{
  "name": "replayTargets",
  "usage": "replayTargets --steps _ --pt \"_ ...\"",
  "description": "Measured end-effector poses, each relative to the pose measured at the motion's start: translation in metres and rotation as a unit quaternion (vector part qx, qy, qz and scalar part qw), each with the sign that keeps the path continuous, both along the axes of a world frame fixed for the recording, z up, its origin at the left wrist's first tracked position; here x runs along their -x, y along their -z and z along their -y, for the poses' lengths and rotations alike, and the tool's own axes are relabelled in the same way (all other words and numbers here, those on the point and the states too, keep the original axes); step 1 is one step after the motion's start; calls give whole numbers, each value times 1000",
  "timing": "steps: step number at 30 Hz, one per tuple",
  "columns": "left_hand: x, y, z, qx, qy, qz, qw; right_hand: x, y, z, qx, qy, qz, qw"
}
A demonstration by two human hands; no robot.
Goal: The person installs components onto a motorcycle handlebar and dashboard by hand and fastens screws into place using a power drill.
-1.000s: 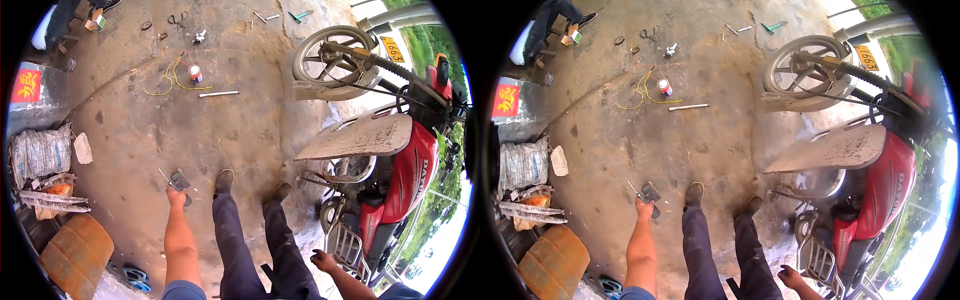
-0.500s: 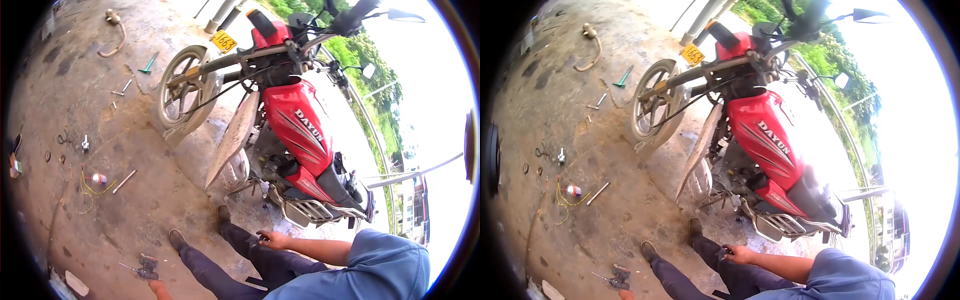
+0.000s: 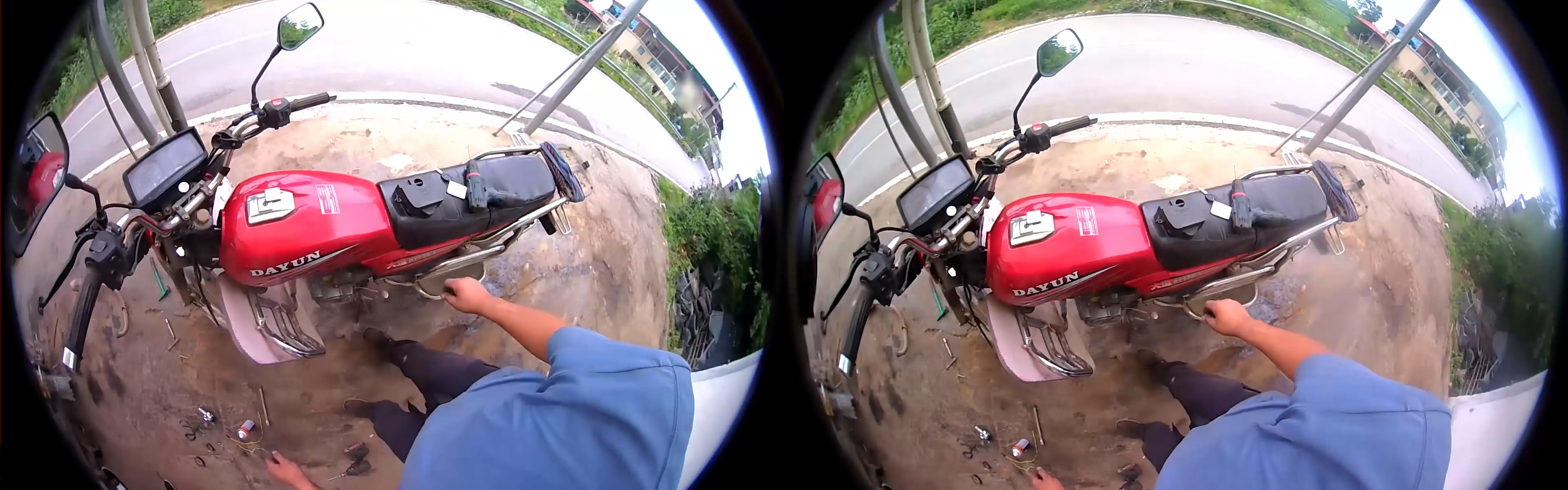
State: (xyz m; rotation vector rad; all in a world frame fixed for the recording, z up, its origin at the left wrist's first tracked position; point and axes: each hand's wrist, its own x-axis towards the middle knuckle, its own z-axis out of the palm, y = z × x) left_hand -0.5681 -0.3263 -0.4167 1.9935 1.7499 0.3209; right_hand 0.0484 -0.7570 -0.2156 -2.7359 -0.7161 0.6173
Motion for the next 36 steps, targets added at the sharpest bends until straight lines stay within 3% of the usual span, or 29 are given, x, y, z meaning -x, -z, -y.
replayTargets --steps 1,2,3,4,5,7,10,13,17,21,24,26,27,29,30,32,34,36 --pt "-33 -60 -34 -44 -5 66 997 -22 -11 1 -40 20 37 998" --pt "-96 -153 -51 -186 -9 14 982 -47 -20 2 -78 39 75 993" --pt "-127 -220 -78 -172 38 52 983 -75 -30 1 -98 53 131 985" --pt "-149 -279 -103 -272 95 -29 957 -105 -38 -1 -115 65 185 974" --pt "-225 -375 -77 -312 64 -35 947 -134 -46 -3 -110 71 230 964" --pt "-259 -430 -112 -480 120 22 868 -196 -53 -8 -75 67 300 948" --pt "-296 -495 -140 -522 153 -6 839 -265 -30 -20 28 42 302 952" --pt "-317 -521 -160 -505 129 -7 854 -303 12 -22 82 32 224 971" --pt "-327 -552 -162 -420 190 55 886 -310 34 -22 33 53 214 975" --pt "-359 -581 -161 -287 276 -5 917 -326 45 -16 32 73 244 967" --pt "-387 -591 -170 -230 346 -61 908 -330 27 -29 26 98 236 966" --pt "-406 -598 -176 -147 350 -190 906 -349 9 -31 -44 351 190 916" --pt "-414 -601 -180 -154 349 -178 907 -361 0 -29 -135 391 178 893" --pt "-423 -600 -180 -123 329 -296 888 -359 -39 -42 -377 394 72 835" --pt "-427 -596 -180 -121 331 -293 889 -357 -48 -47 -501 385 -16 775" --pt "-438 -587 -179 -235 350 -335 843 -339 -59 -78 -654 318 -100 679" --pt "-447 -587 -173 -261 356 -349 826 -275 -118 -141 -710 238 -219 626" --pt "-452 -586 -176 -222 338 -353 844 -232 -132 -197 -700 213 -313 606"
